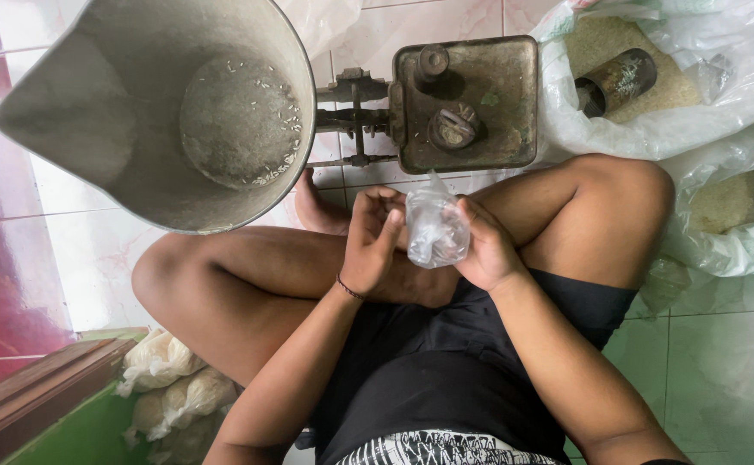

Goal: The person scoops grains from a large sack using a tin can, pours them into small plastic bags, weighs the bags on a scale, ties the bags closed, and places them aside on the floor.

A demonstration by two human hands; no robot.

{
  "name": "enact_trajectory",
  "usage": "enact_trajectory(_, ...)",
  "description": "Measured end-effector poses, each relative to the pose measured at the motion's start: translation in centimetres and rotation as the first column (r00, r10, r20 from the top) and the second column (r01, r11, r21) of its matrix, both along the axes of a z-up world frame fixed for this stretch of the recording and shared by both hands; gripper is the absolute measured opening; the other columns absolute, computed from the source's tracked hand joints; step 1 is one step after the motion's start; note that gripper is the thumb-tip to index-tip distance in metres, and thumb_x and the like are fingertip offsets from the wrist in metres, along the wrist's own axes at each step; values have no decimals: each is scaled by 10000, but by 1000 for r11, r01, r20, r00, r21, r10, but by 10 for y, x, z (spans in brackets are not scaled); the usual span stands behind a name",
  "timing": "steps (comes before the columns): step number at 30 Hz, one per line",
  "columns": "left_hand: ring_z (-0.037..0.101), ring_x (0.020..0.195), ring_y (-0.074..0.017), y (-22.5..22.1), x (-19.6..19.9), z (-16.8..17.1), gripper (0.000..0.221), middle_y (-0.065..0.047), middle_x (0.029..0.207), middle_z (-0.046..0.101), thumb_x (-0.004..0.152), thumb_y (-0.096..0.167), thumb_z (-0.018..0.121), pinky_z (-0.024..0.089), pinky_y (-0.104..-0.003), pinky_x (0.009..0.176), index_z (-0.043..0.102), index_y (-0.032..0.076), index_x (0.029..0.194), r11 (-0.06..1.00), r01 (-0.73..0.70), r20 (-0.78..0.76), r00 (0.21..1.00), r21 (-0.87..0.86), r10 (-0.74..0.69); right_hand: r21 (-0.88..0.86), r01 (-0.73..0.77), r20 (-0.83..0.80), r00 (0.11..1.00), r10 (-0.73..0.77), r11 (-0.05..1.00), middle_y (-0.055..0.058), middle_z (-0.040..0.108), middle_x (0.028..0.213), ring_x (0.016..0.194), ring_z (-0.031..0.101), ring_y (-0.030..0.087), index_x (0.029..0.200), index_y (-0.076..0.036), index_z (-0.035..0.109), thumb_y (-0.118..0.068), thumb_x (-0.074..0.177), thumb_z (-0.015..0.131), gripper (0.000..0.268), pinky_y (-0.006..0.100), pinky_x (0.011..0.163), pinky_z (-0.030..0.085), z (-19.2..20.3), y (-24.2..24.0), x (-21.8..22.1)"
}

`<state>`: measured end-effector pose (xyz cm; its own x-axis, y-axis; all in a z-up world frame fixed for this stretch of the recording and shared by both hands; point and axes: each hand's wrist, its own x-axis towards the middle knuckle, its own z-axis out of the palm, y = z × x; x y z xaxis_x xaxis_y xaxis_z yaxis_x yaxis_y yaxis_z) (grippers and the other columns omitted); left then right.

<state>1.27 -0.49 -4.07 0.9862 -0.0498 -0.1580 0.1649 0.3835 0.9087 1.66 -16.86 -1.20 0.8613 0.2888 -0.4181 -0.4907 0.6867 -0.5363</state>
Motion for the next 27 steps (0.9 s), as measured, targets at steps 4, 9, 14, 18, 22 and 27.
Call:
enact_trajectory(4, 512, 897, -250, -2, 1, 41, 492, -125, 1027, 458, 788, 296, 786, 474, -369, 779, 482, 42, 1081, 879, -54, 348, 928, 474, -131, -123, 114, 6, 993, -114, 986, 42, 664, 776, 757, 663, 136, 863, -74, 611, -262, 964, 564, 218, 291, 765, 545, -23, -7, -2)
enact_trajectory(9, 547, 771, -263, -8, -2, 39, 639, -89, 882, 451, 607, 487, 871, 496, -360, 731, 506, 81, 939, 725, -190, 486, 845, 662, -222, -326, 146, 79, 989, -127, 934, -9, 613, 750, 749, 607, 63, 850, -97, 576, -248, 986, 550, 205, 231, 747, 527, -11, -1, -5)
enact_trajectory(14, 554, 550, -296, -8, -9, 19, 245, -62, 642, 471, 722, 82, 724, 466, -370, 504, 481, 106, 742, 720, -116, 320, 935, 684, -153, -530, 248, 194, 966, -169, 811, 28, 479, 504, 441, 528, 81, 825, -40, 607, -284, 991, 563, 298, 180, 456, 468, -36, -6, -13)
enact_trajectory(18, 606, 608, -270, -1, -6, 16, 164, -83, 700, 565, 736, 7, 678, 493, -331, 544, 550, 84, 804, 723, -179, 321, 945, 668, -63, -512, 331, 194, 944, -269, 793, 100, 430, 413, 301, 469, 154, 847, -24, 596, -300, 1003, 548, 321, 204, 344, 430, -44, -6, -7)
enact_trajectory(22, 621, 616, -305, 0, -1, 30, 143, -126, 707, 579, 752, -56, 644, 541, -347, 542, 583, 51, 823, 721, -266, 349, 936, 639, 35, -588, 417, 308, 908, -286, 693, 128, 504, 485, 346, 557, 203, 855, -17, 609, -239, 996, 583, 264, 255, 377, 487, -61, -15, -7)
enact_trajectory(27, 640, 603, -259, 4, -1, 27, 131, -104, 712, 609, 758, -48, 653, 556, -312, 545, 625, 51, 839, 734, -276, 326, 942, 621, 79, -677, 513, 411, 858, -308, 527, 108, 547, 546, 424, 583, 155, 819, -30, 604, -259, 1011, 565, 301, 202, 409, 440, -52, -17, -6)
